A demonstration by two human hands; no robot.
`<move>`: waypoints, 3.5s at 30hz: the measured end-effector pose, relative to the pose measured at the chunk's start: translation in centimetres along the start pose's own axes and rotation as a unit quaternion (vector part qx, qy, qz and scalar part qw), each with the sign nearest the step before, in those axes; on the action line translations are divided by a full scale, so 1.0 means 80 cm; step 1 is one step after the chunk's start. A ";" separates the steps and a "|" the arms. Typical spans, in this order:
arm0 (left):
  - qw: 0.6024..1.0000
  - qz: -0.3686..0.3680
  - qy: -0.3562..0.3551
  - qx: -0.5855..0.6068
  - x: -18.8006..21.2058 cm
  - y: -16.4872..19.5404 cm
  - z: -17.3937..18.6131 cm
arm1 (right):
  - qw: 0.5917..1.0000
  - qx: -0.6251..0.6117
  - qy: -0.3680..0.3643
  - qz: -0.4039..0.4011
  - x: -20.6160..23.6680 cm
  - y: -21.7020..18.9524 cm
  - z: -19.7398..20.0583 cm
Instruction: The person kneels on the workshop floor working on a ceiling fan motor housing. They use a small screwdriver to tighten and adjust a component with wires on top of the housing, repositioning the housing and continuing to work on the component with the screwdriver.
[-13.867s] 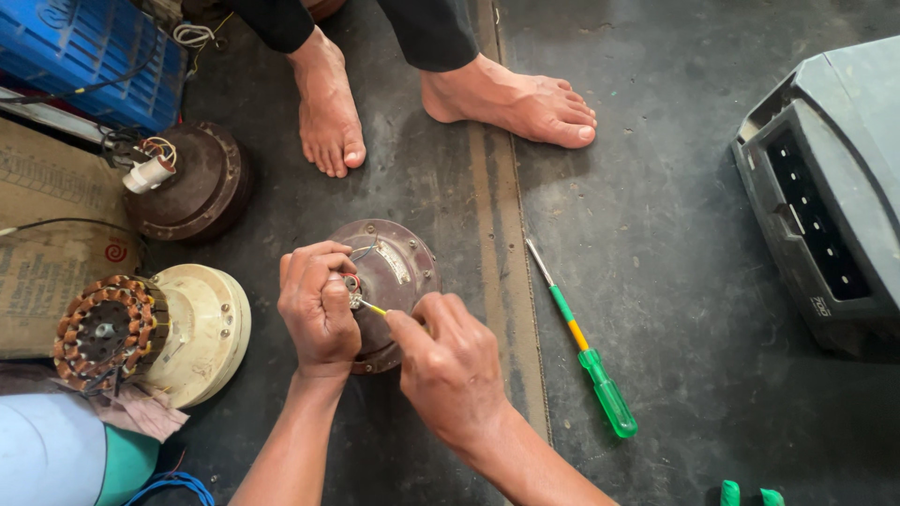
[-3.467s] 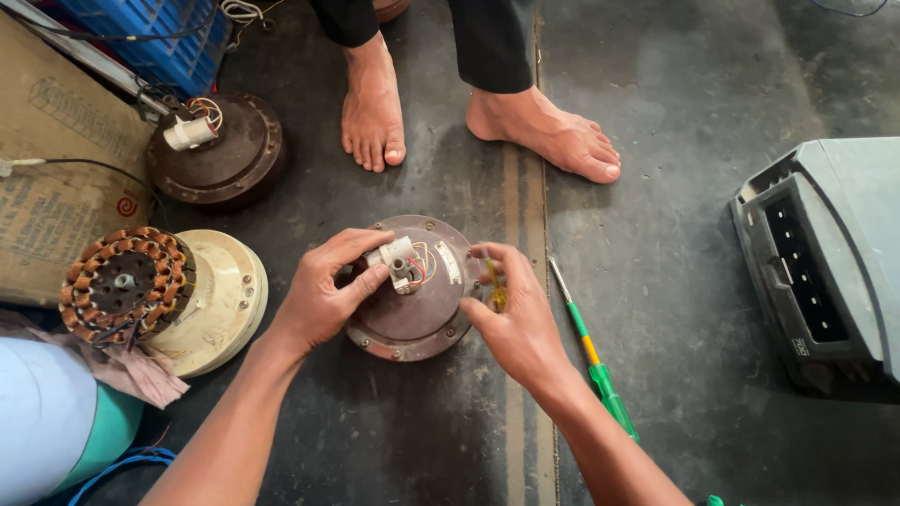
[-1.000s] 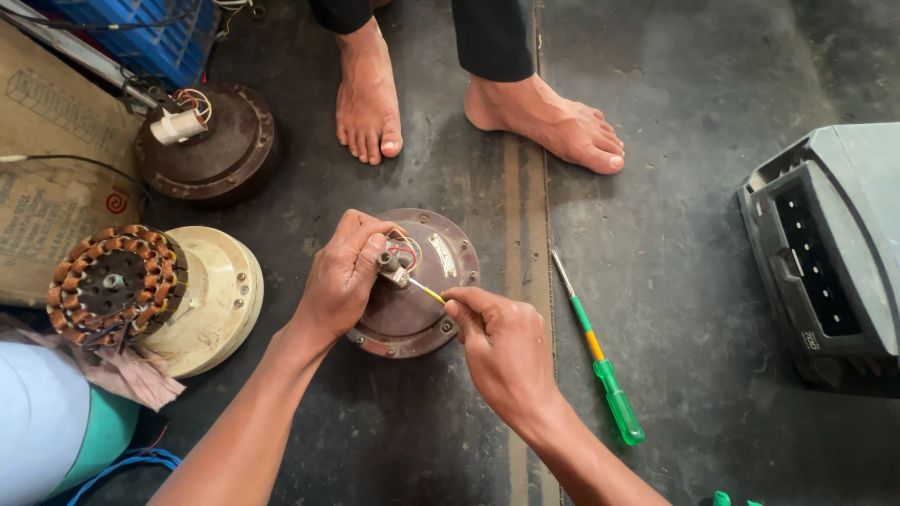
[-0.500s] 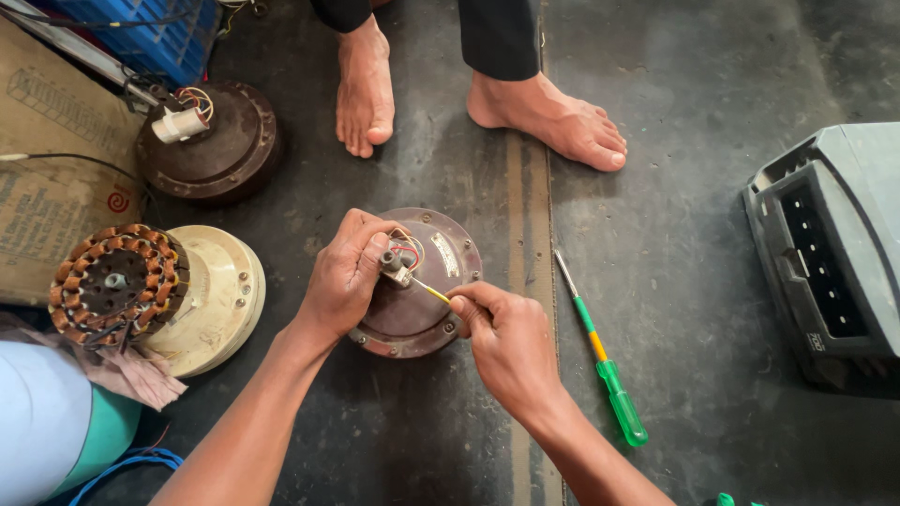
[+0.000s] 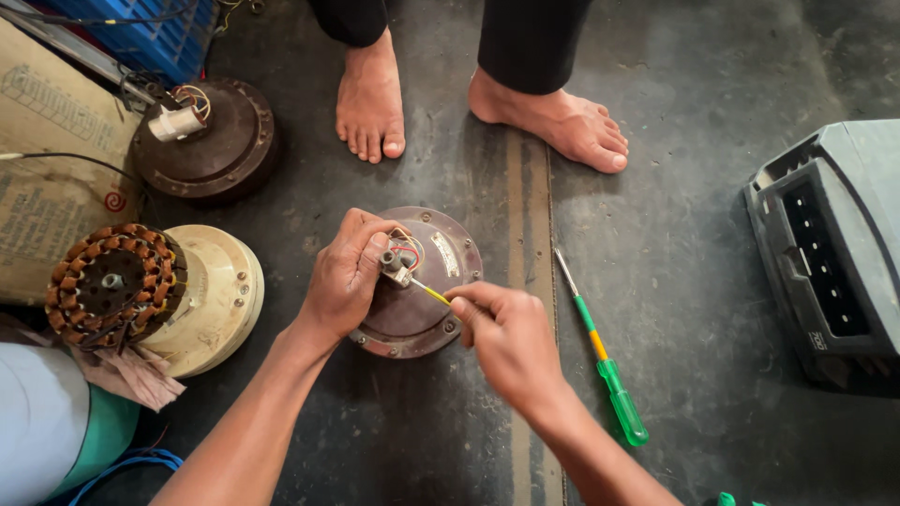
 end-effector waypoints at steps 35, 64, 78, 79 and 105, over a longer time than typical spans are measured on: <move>0.999 0.021 -0.008 0.029 -0.003 -0.005 0.001 | 0.990 0.112 -0.005 0.089 -0.007 -0.037 0.004; 0.995 0.054 -0.039 0.071 -0.006 -0.010 0.001 | 0.890 0.298 0.058 0.341 0.022 -0.089 -0.001; 0.996 0.053 -0.037 0.063 -0.005 -0.010 0.002 | 0.913 0.271 0.062 0.299 0.016 -0.079 -0.001; 0.996 0.055 -0.038 0.064 -0.005 -0.010 0.002 | 0.928 0.249 0.058 0.272 0.013 -0.074 -0.001; 0.996 0.051 -0.034 0.061 -0.006 -0.013 0.001 | 0.965 0.178 0.043 0.187 0.011 -0.063 -0.001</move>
Point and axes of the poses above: each hand's wrist, its own x-axis away from the middle knuckle, its own z-axis out of the back of the hand, y = z × x, the point moved 8 cm from there along -x, towards the middle knuckle, and after that the axes turned 14 degrees about z, right-handed, at the moved point
